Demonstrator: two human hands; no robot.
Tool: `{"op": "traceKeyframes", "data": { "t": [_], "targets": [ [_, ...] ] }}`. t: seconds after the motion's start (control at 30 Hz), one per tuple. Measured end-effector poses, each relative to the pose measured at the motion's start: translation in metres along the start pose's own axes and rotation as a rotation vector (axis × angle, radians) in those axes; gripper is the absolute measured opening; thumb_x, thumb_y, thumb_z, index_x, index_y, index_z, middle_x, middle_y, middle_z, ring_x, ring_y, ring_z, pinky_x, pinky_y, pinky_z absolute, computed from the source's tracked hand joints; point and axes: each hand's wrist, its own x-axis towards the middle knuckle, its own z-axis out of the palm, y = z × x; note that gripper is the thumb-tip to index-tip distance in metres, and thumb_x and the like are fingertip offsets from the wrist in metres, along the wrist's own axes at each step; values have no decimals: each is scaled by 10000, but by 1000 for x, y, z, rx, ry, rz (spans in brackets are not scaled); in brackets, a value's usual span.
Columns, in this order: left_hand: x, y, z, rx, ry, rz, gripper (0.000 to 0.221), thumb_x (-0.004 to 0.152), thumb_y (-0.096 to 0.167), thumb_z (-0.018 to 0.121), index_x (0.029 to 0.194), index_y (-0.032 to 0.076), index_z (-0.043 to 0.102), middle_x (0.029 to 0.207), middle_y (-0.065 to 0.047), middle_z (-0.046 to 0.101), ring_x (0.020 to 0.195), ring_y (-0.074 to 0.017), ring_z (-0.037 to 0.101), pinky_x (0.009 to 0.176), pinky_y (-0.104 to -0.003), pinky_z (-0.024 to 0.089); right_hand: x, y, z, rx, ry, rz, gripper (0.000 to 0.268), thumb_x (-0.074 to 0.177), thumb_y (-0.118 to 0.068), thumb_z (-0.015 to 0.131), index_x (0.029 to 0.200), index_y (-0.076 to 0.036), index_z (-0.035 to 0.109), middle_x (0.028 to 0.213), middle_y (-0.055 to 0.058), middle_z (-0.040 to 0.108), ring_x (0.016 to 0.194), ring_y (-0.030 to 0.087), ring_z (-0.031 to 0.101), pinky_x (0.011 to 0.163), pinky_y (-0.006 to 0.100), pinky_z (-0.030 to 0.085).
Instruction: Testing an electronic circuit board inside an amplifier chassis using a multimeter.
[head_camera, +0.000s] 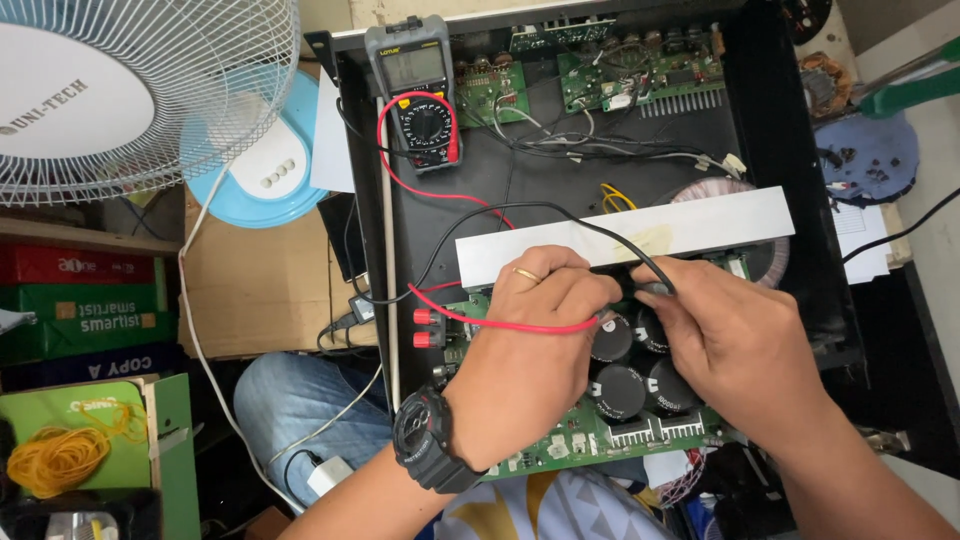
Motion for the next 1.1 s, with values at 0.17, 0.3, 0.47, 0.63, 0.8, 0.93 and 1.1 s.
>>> {"op": "traceKeyframes", "data": {
  "t": [0.17, 0.3, 0.47, 0.63, 0.8, 0.93, 1.1],
  "targets": [
    [-1, 0, 0, 10, -5, -9, 286, 1028, -95, 628, 1268, 47, 689, 1177, -89, 764, 1283, -392, 627, 1087, -548, 523, 0, 0, 0, -12, -2, -3, 254, 1144, -30, 722, 1396, -12, 740, 1262, 91, 854, 961, 219, 824, 799, 377, 636],
    [-1, -2, 1, -6, 10, -4, 307, 1015, -126, 634, 1270, 37, 688, 1192, -82, 771, 1255, -386, 630, 1074, -554, 525, 0, 2, 1, -18, -7, -12, 275, 1132, 7, 725, 1406, -12, 720, 1280, 96, 851, 969, 227, 824, 803, 384, 637],
    [-2, -3, 3, -14, 16, -5, 321, 1014, -137, 623, 1280, 32, 689, 1188, -83, 774, 1257, -393, 632, 1087, -569, 530, 1, 0, 0, 2, -20, -2, 320, 1118, 49, 704, 1432, -13, 705, 1214, 120, 838, 1011, 225, 830, 857, 384, 653],
    [0, -2, 2, -3, 4, -20, 281, 1029, -86, 646, 1268, 53, 693, 1177, -64, 786, 1272, -378, 626, 1093, -563, 513, 1, -1, 0, -4, -23, 16, 329, 1106, 38, 684, 1425, -36, 707, 1262, 99, 837, 1022, 239, 822, 862, 398, 647],
    [0, -2, 3, 21, -4, -30, 270, 1031, -36, 704, 1277, 77, 708, 1147, -57, 792, 1279, -362, 620, 1069, -568, 507, 0, 1, 1, -5, -15, 3, 301, 1123, 19, 687, 1420, -21, 713, 1261, 109, 838, 1037, 242, 827, 875, 398, 652],
    [2, 3, -1, 0, 6, -30, 206, 1061, 21, 701, 1261, 71, 708, 1085, -70, 774, 1261, -378, 613, 1070, -578, 499, 1, -1, 1, -3, -9, 9, 304, 1122, 13, 684, 1422, -24, 711, 1267, 101, 843, 1026, 228, 833, 849, 387, 665],
    [9, 9, -6, -18, 11, -43, 201, 1033, 55, 718, 1233, 48, 740, 1006, -97, 784, 1199, -388, 624, 993, -601, 488, 0, -1, 0, -2, -12, 17, 309, 1120, 9, 688, 1424, -40, 709, 1250, 88, 837, 979, 223, 816, 811, 386, 647]
  ]
}}
